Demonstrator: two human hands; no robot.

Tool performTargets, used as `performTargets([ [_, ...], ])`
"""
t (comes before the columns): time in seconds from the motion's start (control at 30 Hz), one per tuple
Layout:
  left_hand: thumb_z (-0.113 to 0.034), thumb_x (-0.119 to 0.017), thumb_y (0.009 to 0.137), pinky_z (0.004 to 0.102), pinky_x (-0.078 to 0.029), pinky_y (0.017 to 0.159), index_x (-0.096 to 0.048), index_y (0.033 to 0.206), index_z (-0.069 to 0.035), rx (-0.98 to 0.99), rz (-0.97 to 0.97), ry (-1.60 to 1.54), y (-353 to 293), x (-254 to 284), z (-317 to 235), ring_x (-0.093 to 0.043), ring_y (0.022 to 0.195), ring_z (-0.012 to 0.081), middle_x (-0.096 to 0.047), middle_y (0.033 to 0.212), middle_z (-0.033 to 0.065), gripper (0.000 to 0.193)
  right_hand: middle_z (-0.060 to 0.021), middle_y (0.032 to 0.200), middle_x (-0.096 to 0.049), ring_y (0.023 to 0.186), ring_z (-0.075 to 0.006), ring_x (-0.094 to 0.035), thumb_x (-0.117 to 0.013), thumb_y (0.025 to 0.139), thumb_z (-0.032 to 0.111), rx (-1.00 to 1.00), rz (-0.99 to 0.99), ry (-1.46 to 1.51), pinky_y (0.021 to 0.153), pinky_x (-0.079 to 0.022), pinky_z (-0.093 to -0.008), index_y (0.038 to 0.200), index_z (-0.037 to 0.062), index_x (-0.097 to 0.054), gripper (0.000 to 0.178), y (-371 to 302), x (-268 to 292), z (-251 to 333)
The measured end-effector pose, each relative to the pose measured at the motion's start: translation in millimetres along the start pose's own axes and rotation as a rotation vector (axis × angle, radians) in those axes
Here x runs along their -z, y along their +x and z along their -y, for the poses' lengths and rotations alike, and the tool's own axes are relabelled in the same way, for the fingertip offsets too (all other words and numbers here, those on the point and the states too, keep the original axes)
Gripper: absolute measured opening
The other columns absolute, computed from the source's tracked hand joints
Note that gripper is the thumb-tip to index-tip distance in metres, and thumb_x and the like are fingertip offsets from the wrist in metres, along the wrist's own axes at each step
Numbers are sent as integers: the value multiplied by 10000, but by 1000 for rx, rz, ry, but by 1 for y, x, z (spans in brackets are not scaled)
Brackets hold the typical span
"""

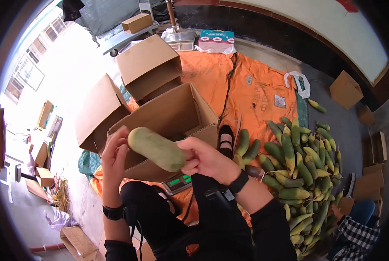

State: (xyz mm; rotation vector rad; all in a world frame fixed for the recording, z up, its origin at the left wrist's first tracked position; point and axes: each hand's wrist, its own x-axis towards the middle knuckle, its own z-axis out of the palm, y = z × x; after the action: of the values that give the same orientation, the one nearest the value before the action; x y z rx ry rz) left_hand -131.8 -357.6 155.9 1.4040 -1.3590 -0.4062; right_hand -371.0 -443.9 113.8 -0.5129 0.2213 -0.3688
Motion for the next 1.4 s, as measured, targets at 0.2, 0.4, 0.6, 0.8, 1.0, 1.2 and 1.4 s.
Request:
performTargets([
  [0.2,-174,-524,971,227,-400,608,-631,882,23,334,137,6,-9,18,41,-488,667,69,-561,688,-16,241,-161,1084,-650,425,-43,-223,-251,957,640,-117,79,65,414,-230,-211,1226,27,-553,734,33,7,0],
  [0.4,-281,-537,941,316,-392,551,-623,717,16,443,221,385,-4,7,56,-510,572,132,-564,587,66,382,-127,1100,-651,508,-42,-292,-321,995,523,78,-105,-91,486,-299,-202,1279,25,-522,608,16,-2,-9],
  [0.6,-259,-566,884,359,-403,553,-635,681,27,450,408,488,-7,4,97,-512,531,192,-527,538,110,357,-95,958,-656,549,-37,-379,-525,974,242,194,-248,-271,518,-366,-191,1162,10,-579,304,-45,23,-23],
  [0.8,-216,-561,890,337,-399,552,-626,726,23,377,423,516,-4,-2,82,-496,537,175,-522,549,89,297,-59,873,-654,556,-39,-429,-573,944,199,382,-1038,-435,517,-373,-197,1106,34,-629,238,-134,125,-40],
  [1.0,-153,-565,896,301,-436,611,-667,884,28,358,437,453,-4,-13,77,-546,632,146,-603,683,82,208,-30,773,-642,556,-95,-494,-586,895,175,82,-1508,-488,491,-394,-281,967,16,-663,190,-232,248,-124],
  [1.2,-83,-582,896,261,-458,694,-662,992,19,210,297,474,-18,-21,64,-565,754,114,-620,894,70,162,-114,713,-655,595,-226,-616,-611,807,143,-192,-1622,-406,544,-471,-356,821,12,-687,153,-289,321,-231],
  [1.4,-42,-556,922,214,-444,701,-649,998,24,227,168,395,-28,-28,53,-549,791,93,-606,974,44,137,-165,886,-680,889,-338,-657,-623,761,224,-440,-1227,-1311,768,-524,-415,870,89,-712,195,-228,313,-253],
])
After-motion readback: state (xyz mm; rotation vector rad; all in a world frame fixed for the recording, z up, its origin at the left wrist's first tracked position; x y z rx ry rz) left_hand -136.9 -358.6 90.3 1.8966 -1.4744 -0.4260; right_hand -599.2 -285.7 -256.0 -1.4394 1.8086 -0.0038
